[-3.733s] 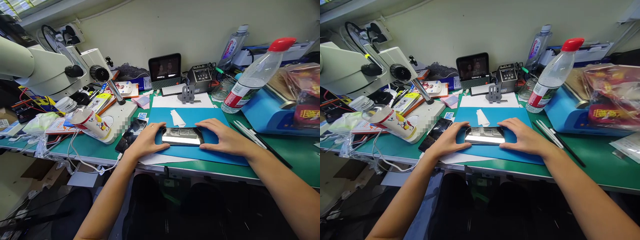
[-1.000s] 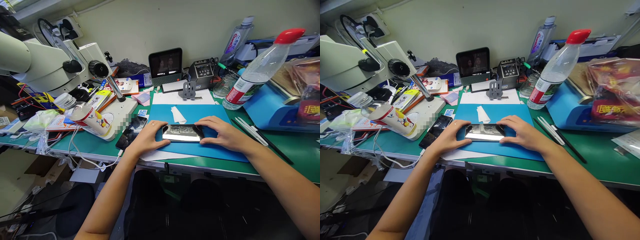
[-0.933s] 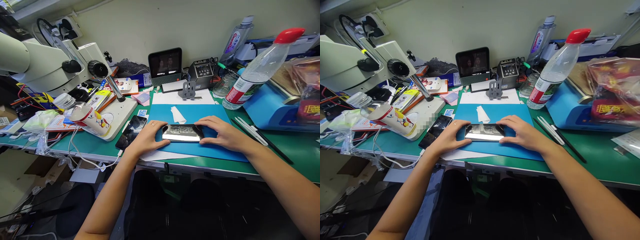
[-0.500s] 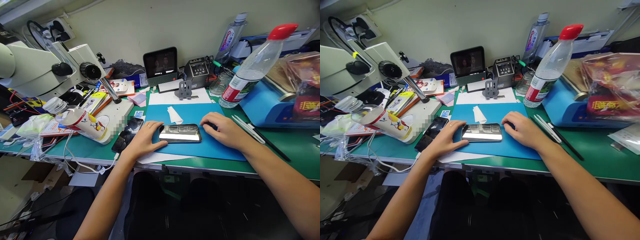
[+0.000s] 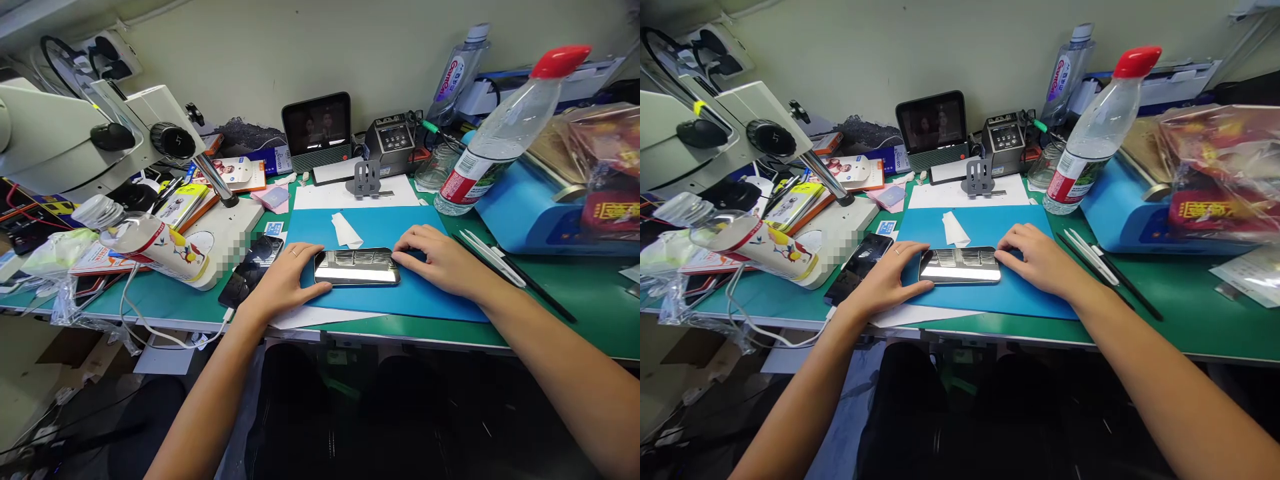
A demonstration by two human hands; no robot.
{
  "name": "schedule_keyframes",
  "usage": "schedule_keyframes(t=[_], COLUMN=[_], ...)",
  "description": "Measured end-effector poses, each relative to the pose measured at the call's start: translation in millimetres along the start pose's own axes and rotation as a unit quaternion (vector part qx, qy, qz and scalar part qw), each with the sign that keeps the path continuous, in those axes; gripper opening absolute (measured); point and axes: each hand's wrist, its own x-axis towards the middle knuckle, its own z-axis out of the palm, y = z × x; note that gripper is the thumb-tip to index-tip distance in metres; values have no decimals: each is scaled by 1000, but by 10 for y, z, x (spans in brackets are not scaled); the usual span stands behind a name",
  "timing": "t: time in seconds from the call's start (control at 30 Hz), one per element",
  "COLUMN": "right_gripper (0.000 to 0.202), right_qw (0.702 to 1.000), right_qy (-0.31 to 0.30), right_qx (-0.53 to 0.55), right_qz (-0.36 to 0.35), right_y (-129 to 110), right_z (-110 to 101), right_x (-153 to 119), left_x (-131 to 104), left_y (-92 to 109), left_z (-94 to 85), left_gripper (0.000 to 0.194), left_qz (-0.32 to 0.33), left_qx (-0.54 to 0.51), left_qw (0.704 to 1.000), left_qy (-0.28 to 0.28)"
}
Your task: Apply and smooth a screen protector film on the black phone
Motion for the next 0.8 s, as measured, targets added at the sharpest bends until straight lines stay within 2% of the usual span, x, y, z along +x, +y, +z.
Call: schedule_keyframes(t=[0.33,0.57,0.8], right_gripper=[43,31,22], right_qw=[1000,1000,998], right_qy=[-4,21,32], right_qx=[11,-3,25], right_qz=[17,-1,-57], right_y=[25,-22,-29], right_z=[19,21,5], right_x=[37,13,-5], left_x=[5,1,0], left_y=[-5,-4,-12], left_z=[6,9,1], left_gripper=[58,57,63], left_qz=[4,1,1], left_qx=[-5,-3,-8], left_qw=[1000,1000,1000], left_qy=[3,5,0])
